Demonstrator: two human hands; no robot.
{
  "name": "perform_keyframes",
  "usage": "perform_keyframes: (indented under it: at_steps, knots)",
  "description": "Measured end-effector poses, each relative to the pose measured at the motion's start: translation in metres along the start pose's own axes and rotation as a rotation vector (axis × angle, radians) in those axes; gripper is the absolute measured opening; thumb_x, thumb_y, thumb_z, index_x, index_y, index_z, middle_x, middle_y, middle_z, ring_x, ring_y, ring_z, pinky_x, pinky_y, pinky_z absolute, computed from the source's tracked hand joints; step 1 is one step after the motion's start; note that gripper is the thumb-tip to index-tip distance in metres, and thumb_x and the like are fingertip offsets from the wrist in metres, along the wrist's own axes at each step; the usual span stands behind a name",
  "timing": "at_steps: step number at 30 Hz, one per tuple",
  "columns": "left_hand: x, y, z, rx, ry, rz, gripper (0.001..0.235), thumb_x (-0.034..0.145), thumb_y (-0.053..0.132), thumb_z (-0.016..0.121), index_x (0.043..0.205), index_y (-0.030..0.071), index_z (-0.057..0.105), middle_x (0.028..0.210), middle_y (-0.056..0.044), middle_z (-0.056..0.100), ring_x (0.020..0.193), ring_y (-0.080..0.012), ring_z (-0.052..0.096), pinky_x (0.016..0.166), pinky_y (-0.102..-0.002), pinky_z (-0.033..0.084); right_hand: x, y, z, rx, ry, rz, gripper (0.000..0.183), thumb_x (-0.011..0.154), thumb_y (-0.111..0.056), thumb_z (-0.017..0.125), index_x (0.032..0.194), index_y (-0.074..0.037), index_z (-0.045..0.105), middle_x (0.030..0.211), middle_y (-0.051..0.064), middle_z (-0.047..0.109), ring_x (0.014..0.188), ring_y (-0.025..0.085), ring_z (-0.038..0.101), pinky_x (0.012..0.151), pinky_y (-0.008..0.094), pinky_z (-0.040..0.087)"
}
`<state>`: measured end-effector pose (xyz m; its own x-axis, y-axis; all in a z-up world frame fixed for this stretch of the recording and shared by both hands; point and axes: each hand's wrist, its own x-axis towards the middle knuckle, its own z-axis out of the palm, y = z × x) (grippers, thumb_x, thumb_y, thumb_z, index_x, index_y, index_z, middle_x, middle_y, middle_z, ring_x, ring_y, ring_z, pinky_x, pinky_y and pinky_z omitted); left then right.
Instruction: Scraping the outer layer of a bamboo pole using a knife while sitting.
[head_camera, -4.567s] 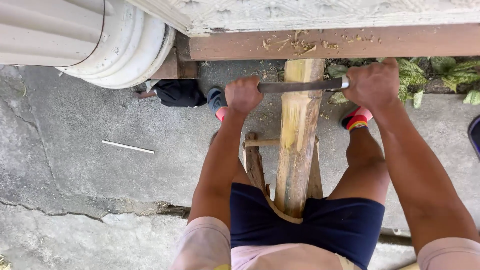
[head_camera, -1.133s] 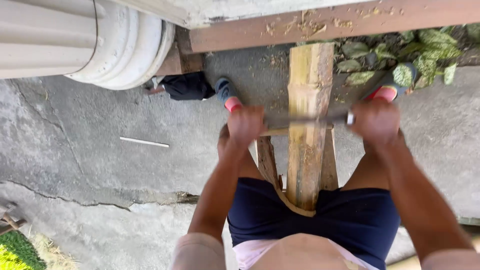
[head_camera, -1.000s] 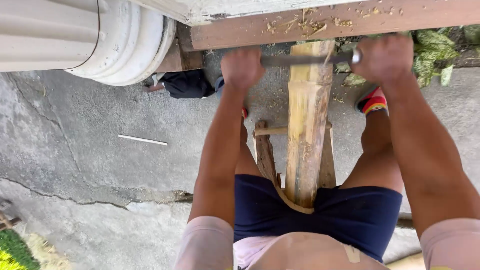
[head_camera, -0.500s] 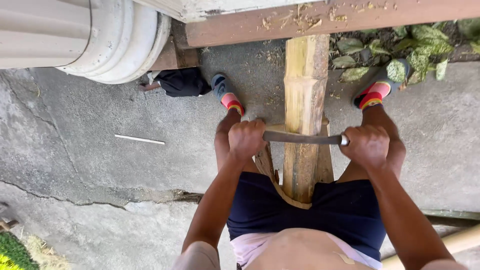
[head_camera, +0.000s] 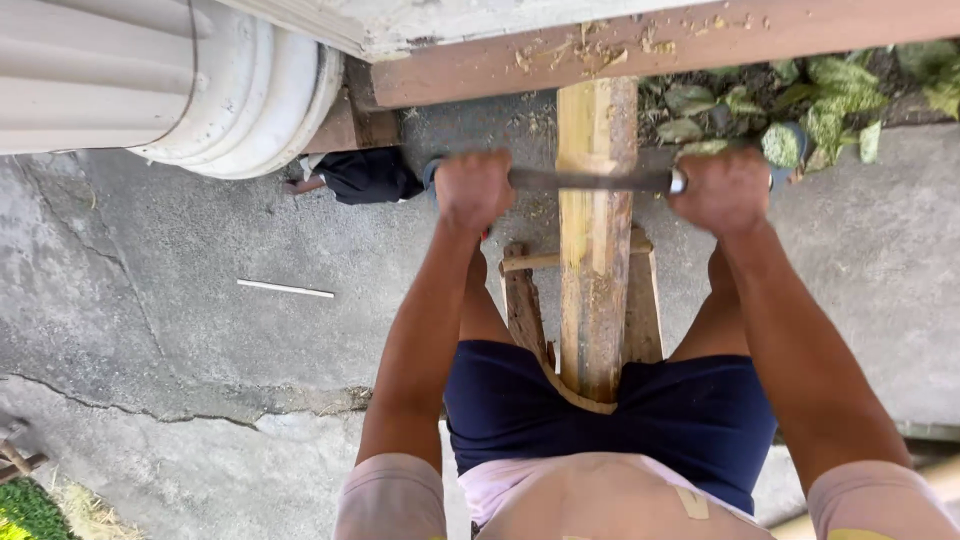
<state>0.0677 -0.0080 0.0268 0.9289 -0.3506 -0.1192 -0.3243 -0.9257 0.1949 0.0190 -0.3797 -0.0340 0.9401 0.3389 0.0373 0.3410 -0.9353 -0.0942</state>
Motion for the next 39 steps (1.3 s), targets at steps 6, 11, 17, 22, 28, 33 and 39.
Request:
perform_keyframes:
  at_steps: [6,11,17,22,28,33,39]
  knots:
    - [-0.104,0.045,0.013,-0.053,-0.076,0.023,0.01,0.073,0.018,0.073,0.071,0.013,0.065,0.069,-0.008,0.07,0.063,-0.0278,0.069,0.055,-0.043,0.055,-0.092,-0.058,-0.047,0.238,0.07,0.048,0.017,0.078,-0.017,0.072,0.066,-0.014,0.061,0.058,0.005,0.055,0.051,0.023,0.055,0.053,0.039,0.046]
    - [-0.049,0.021,0.014,0.016,-0.094,0.026,0.008,0.073,0.017,0.072,0.073,0.012,0.066,0.064,-0.006,0.069,0.053,-0.0222,0.067,0.044,-0.039,0.053,-0.043,-0.006,0.008,0.116,0.094,-0.062,0.033,0.093,-0.023,0.071,0.064,-0.017,0.058,0.054,-0.002,0.048,0.044,0.013,0.043,0.047,0.033,0.038]
    - [0.021,-0.008,0.009,0.018,-0.041,0.018,0.007,0.084,0.017,0.066,0.079,0.013,0.07,0.072,-0.008,0.072,0.061,-0.0247,0.071,0.054,-0.042,0.057,0.034,0.004,-0.039,0.067,0.023,-0.039,0.046,0.102,-0.027,0.07,0.06,-0.015,0.057,0.047,-0.002,0.045,0.039,0.011,0.043,0.047,0.031,0.04]
    - [0.012,0.006,-0.012,0.012,-0.05,-0.015,0.011,0.075,0.022,0.07,0.082,0.015,0.073,0.077,-0.012,0.075,0.072,-0.0353,0.073,0.064,-0.049,0.058,0.004,-0.015,-0.035,0.07,0.106,0.022,0.041,0.099,-0.03,0.072,0.062,-0.015,0.061,0.048,0.001,0.05,0.038,0.015,0.046,0.044,0.034,0.043]
    - [-0.083,0.036,-0.002,0.063,-0.34,-0.039,0.009,0.078,0.02,0.07,0.083,0.013,0.071,0.081,-0.007,0.074,0.07,-0.0249,0.074,0.062,-0.044,0.058,-0.076,-0.05,-0.038,0.144,-0.06,0.092,0.02,0.084,-0.022,0.072,0.066,-0.015,0.066,0.056,0.004,0.058,0.049,0.02,0.059,0.052,0.036,0.048]
    - [-0.082,0.031,0.014,-0.052,-0.088,0.008,0.009,0.07,0.019,0.075,0.072,0.013,0.069,0.071,-0.008,0.072,0.065,-0.0276,0.071,0.059,-0.044,0.056,-0.064,-0.045,-0.044,0.182,0.063,0.034,0.018,0.075,-0.02,0.075,0.062,-0.015,0.063,0.057,0.006,0.057,0.055,0.025,0.058,0.056,0.042,0.048]
    - [0.003,0.0,0.006,-0.044,-0.137,0.006,0.005,0.079,0.015,0.069,0.079,0.01,0.07,0.076,-0.011,0.073,0.068,-0.0291,0.073,0.06,-0.044,0.058,0.013,0.003,-0.026,0.111,-0.105,-0.015,0.038,0.1,-0.032,0.069,0.067,-0.016,0.061,0.05,-0.003,0.05,0.041,0.009,0.046,0.044,0.03,0.042]
